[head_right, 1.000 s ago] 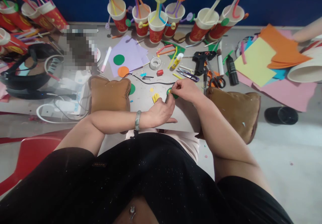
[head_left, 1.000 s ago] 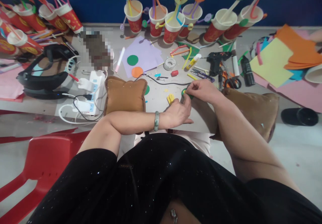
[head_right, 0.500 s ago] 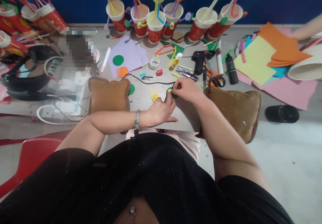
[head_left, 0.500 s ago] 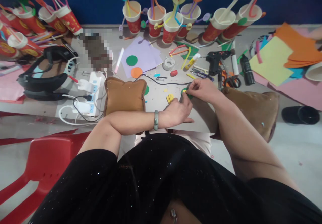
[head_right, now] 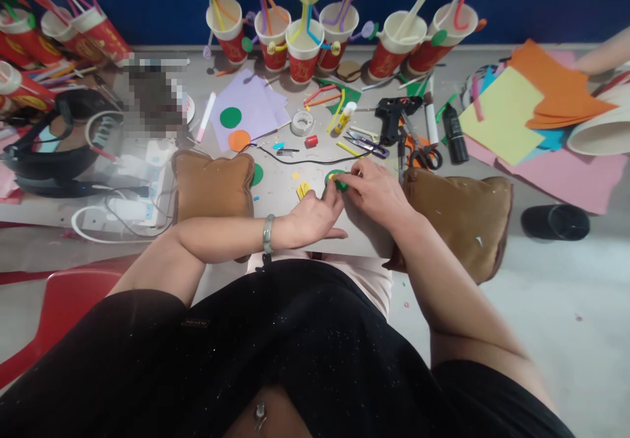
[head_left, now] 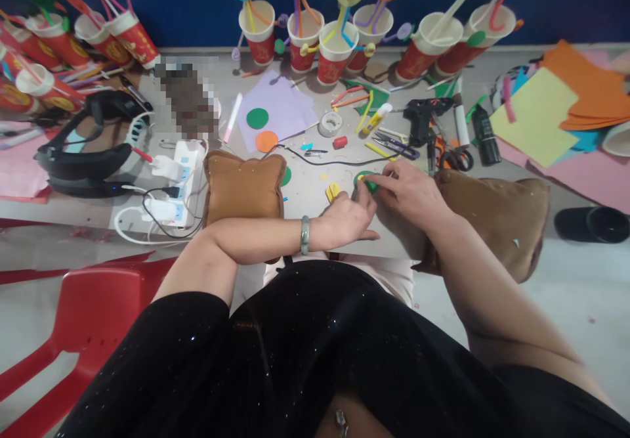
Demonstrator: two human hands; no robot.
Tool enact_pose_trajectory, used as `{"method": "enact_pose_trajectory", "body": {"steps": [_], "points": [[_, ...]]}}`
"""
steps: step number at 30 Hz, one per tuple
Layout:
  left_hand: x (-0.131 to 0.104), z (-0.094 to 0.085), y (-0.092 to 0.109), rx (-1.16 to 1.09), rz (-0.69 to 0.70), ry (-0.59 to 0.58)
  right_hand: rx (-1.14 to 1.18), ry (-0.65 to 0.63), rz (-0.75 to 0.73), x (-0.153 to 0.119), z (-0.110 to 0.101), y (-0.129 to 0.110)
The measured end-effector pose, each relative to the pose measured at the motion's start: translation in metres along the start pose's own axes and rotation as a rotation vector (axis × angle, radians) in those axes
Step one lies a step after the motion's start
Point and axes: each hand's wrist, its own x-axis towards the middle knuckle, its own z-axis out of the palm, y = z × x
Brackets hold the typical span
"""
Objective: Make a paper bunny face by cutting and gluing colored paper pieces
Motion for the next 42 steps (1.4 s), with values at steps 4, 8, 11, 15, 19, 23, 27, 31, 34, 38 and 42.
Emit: {"method": "enact_pose_trajectory", "body": {"steps": [4,8,11,15,19,23,27,31,34,38,42], "points": [[0.000,0.000,0.001,0.013,0.000,0.001,-0.095,-0.037,-0.021,0.003,0.004,0.002],[0.000,0.000,0.000,0.014,-0.001,0.019,-0.132,-0.028,-0.035,0.004,0.004,-0.001],[0.000,0.000,-0.001,-0.005,-0.006,0.018,-0.186,-0.035,-0.070,0.006,0.002,-0.003],[0.000,0.001,0.000,0.010,-0.021,0.020,-0.139,-0.042,-0.072,0.011,-0.002,-0.004],[0.000,0.000,0.002,0.022,-0.031,0.029,0.113,0.033,0.012,0.029,-0.005,-0.012],[0.000,-0.001,0.000,-0.002,-0.004,0.027,0.268,-0.037,0.037,0.060,-0.004,-0.032],[0.000,0.002,-0.003,-0.044,0.019,0.053,0.185,-0.105,-0.011,0.089,-0.002,-0.053],[-0.001,0.002,-0.004,-0.050,0.050,0.065,0.054,-0.174,-0.015,0.101,-0.005,-0.068],[-0.002,-0.001,-0.005,-0.021,0.061,0.067,0.011,-0.216,0.001,0.104,-0.008,-0.074],[-0.003,-0.003,-0.005,0.025,0.060,0.074,-0.004,-0.273,0.042,0.106,-0.009,-0.080],[-0.002,-0.002,-0.005,0.019,0.073,0.070,0.014,-0.279,0.039,0.102,-0.011,-0.083]]}}
